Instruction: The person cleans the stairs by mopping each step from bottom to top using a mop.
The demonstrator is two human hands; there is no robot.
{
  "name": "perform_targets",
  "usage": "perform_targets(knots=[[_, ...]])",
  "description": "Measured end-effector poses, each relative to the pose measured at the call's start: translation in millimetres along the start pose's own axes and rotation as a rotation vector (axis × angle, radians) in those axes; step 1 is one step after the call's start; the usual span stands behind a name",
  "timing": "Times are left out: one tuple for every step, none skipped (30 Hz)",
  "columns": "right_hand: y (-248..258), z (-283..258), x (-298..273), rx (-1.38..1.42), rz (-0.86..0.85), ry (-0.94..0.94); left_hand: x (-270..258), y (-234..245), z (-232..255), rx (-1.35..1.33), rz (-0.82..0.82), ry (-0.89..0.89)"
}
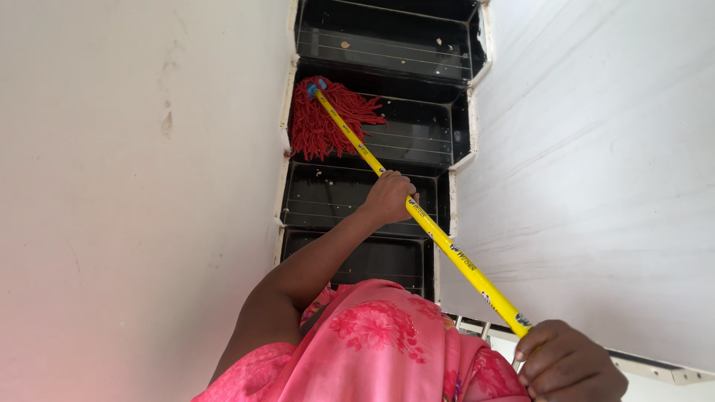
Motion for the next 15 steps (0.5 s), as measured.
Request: perform_targets(knots=[[-1.1,-2.9,2.0,-0.036,0.068,-0.016,1.0,-3.3,2.7,0.003,-0.008,-0.004],[-2.3,-6.7,0.4,-0.072,0.130,-0.031,3.1,-5.9,5.9,0.006,-0.010,-0.007],[0.6,-11.3,-4.2,-0.107,0.192,-0.046,5.2,-8.5,9.3,0.009,-0.012,-0.011],[1.4,-14.6,-10.0,-0.114,0.131,-0.107,6.1,-10.9,15.0,-0.004,0.006,-0.025],[4.4,-19.7,-19.3,-0.121,0.071,-0.168,7.1,-13.7,21.4,-0.017,0.025,-0.040],[6.6,-24.5,-32.8,-0.124,0.011,-0.232,7.5,-16.6,27.2,-0.031,0.041,-0.051],[9.5,-28.1,-51.1,-0.185,0.006,-0.311,10.3,-21.8,33.2,-0.056,0.025,-0.058],[9.5,-31.6,-73.5,-0.246,0.005,-0.390,13.1,-27.6,40.9,-0.081,0.006,-0.068],[15.1,-32.3,-97.1,-0.307,0.004,-0.469,16.0,-33.2,49.1,-0.105,-0.013,-0.077],[17.9,-36.0,-117.9,-0.309,-0.091,-0.447,20.1,-38.4,58.3,-0.144,-0.029,-0.100],[21.5,-40.1,-139.0,-0.310,-0.187,-0.425,24.0,-44.0,67.8,-0.184,-0.045,-0.122],[25.0,-44.8,-160.0,-0.312,-0.284,-0.403,28.9,-50.1,77.3,-0.223,-0.058,-0.146],[30.5,-45.1,-182.5,-0.359,-0.318,-0.499,33.3,-55.7,85.3,-0.239,-0.055,-0.168],[32.4,-47.6,-203.6,-0.404,-0.353,-0.594,37.5,-61.6,92.0,-0.255,-0.051,-0.188],[32.8,-50.5,-222.2,-0.448,-0.388,-0.690,41.8,-68.6,98.6,-0.271,-0.046,-0.209]])
Point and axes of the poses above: each hand's wrist, its own x-axis towards the middle knuckle, its own y-axis out of the back of the hand, z = x × y, the point moved 7 cm from there along x, towards the middle knuckle, and after that the axes turned 2 degrees about -y, right-handed, at the moved point
